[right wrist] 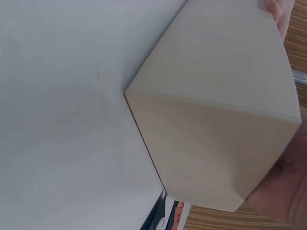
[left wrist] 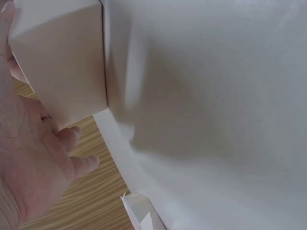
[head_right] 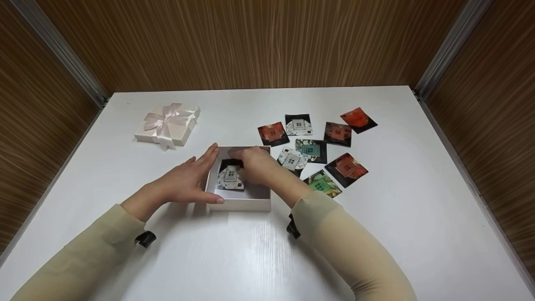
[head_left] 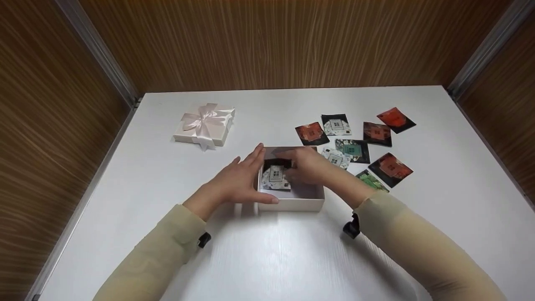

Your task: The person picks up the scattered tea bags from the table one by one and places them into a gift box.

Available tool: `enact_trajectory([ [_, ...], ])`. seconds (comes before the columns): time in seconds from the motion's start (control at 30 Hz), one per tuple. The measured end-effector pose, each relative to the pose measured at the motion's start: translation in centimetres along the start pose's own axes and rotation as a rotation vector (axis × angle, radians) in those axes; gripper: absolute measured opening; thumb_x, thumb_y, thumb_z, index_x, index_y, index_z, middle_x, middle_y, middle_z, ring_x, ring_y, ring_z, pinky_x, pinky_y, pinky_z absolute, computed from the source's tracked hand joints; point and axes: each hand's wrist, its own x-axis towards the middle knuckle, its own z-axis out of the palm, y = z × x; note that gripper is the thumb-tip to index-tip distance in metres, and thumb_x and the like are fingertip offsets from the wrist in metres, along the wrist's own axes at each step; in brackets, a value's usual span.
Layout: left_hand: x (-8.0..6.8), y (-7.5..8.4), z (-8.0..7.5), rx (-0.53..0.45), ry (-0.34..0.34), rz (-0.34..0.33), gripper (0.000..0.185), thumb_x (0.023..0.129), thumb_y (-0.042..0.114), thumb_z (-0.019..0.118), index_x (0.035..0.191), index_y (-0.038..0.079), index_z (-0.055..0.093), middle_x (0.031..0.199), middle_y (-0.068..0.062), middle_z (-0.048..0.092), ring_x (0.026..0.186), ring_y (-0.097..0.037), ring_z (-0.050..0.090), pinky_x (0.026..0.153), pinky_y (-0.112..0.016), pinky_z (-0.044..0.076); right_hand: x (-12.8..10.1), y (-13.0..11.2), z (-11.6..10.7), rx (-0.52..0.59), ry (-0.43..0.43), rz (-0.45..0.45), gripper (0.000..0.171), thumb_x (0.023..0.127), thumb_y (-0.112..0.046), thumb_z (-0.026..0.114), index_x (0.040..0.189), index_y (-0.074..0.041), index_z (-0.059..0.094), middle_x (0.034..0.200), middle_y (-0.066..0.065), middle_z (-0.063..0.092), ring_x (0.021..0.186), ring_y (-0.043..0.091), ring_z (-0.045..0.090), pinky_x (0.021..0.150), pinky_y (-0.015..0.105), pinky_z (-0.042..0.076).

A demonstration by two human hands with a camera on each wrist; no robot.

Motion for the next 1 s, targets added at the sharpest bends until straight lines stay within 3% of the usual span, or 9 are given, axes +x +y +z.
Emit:
enact_trajectory([
  [0.1,0.0,0.0,0.0,0.000,0.001,-0.003,0.144,0.074,0.094,0.063,0.171,0.007,0.002,0.178,-0.007,-0.004,0.159,-0.028,0.026,0.129,-0.056,0.019,-0.3,-0.1,-0.3,0.031,0.001,0.008,0.050,0.093,-0.005,0.080,0.142,-0.002,0.068,0.127,0.019,0.074,0.092,0.031,0.077,0.085,0.045,0.062],
  [0.23,0.0,0.0,0.0,0.001,0.001,-0.006,0.143,0.074,0.094,0.063,0.171,0.007,0.001,0.178,-0.007,-0.004,0.158,-0.028,0.027,0.129,-0.055,0.019,-0.8,-0.1,-0.8,0.058,0.010,-0.012,0.051,0.093,-0.001,0.078,0.143,-0.003,0.067,0.140,0.016,0.068,0.102,0.034,0.076,0.093,0.048,0.060],
  [0.5,0.1,0.0,0.1,0.003,-0.002,-0.012,0.144,0.074,0.095,0.062,0.171,0.006,0.002,0.178,-0.007,-0.005,0.160,-0.027,0.023,0.129,-0.055,0.018,-3.4,1.0,-3.4,0.125,0.130,-0.004,0.048,0.096,-0.005,0.077,0.143,-0.002,0.066,0.134,0.019,0.070,0.108,0.033,0.075,0.098,0.054,0.057],
  [0.8,0.2,0.2,0.1,0.003,-0.009,-0.014,0.144,0.074,0.093,0.065,0.171,0.006,0.003,0.178,-0.006,-0.005,0.160,-0.026,0.022,0.129,-0.054,0.017,-8.8,5.7,-7.5,0.107,0.305,0.162,0.045,0.100,-0.011,0.075,0.144,-0.007,0.067,0.136,0.017,0.069,0.114,0.035,0.072,0.094,0.058,0.058],
  [1.0,0.1,0.0,0.2,0.004,-0.011,-0.020,0.145,0.073,0.095,0.063,0.171,0.007,0.002,0.178,-0.006,-0.005,0.160,-0.026,0.021,0.129,-0.054,0.017,-13.2,9.8,-9.2,0.149,0.303,0.378,0.047,0.103,-0.018,0.073,0.148,-0.009,0.064,0.143,0.022,0.064,0.128,0.043,0.061,0.103,0.063,0.050],
])
